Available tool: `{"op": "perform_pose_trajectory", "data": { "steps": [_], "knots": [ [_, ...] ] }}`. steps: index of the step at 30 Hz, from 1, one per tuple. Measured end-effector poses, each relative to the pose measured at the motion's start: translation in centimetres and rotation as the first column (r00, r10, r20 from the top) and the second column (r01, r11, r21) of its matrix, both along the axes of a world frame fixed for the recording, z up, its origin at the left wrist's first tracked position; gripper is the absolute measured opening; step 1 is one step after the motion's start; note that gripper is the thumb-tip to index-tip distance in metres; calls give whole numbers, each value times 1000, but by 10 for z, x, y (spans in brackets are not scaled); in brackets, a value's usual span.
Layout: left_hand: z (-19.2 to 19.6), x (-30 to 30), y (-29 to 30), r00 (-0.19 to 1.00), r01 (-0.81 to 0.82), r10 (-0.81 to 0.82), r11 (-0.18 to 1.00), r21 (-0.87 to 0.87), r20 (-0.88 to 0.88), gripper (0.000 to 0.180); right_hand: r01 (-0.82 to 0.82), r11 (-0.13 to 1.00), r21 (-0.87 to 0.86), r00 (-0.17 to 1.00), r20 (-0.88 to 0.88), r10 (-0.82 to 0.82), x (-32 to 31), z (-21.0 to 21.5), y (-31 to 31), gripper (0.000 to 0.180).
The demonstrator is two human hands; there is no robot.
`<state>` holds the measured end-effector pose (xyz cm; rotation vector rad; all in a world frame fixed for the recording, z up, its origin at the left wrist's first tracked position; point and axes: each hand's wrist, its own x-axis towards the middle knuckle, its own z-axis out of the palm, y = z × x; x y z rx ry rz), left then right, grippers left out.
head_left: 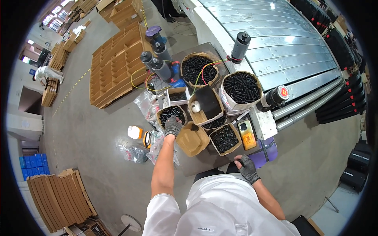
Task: Counting and sorting small black components into a box at a factory workstation.
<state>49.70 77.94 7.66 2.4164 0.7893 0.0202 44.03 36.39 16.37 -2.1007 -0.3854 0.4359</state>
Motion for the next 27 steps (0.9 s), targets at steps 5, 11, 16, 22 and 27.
{"op": "perform_pose_trajectory", "data": {
  "steps": [5, 11, 16, 22, 27],
  "knots": [
    [12, 18, -5, 910, 138, -44, 970, 200, -413, 28, -94, 996, -4, 993, 75, 94, 8, 1, 15, 15],
    [17, -3, 6, 990, 56, -39, 991, 120, -137, 29, -132, 985, -108, 979, 144, 147, 40, -19, 39, 15],
    [49, -52, -19, 917, -176, 366, 726, -665, 158, 28, -240, 948, -209, 933, 218, 285, 74, -63, 65, 27],
    [80, -130, -93, 911, -154, 411, 280, -948, -26, 31, -380, 795, -473, 862, 129, 490, 86, -83, 97, 47],
    [79, -160, -149, 926, -164, 363, 129, -978, -107, 24, -362, 872, -329, 874, 204, 440, 90, -111, 98, 21]
  ]
}}
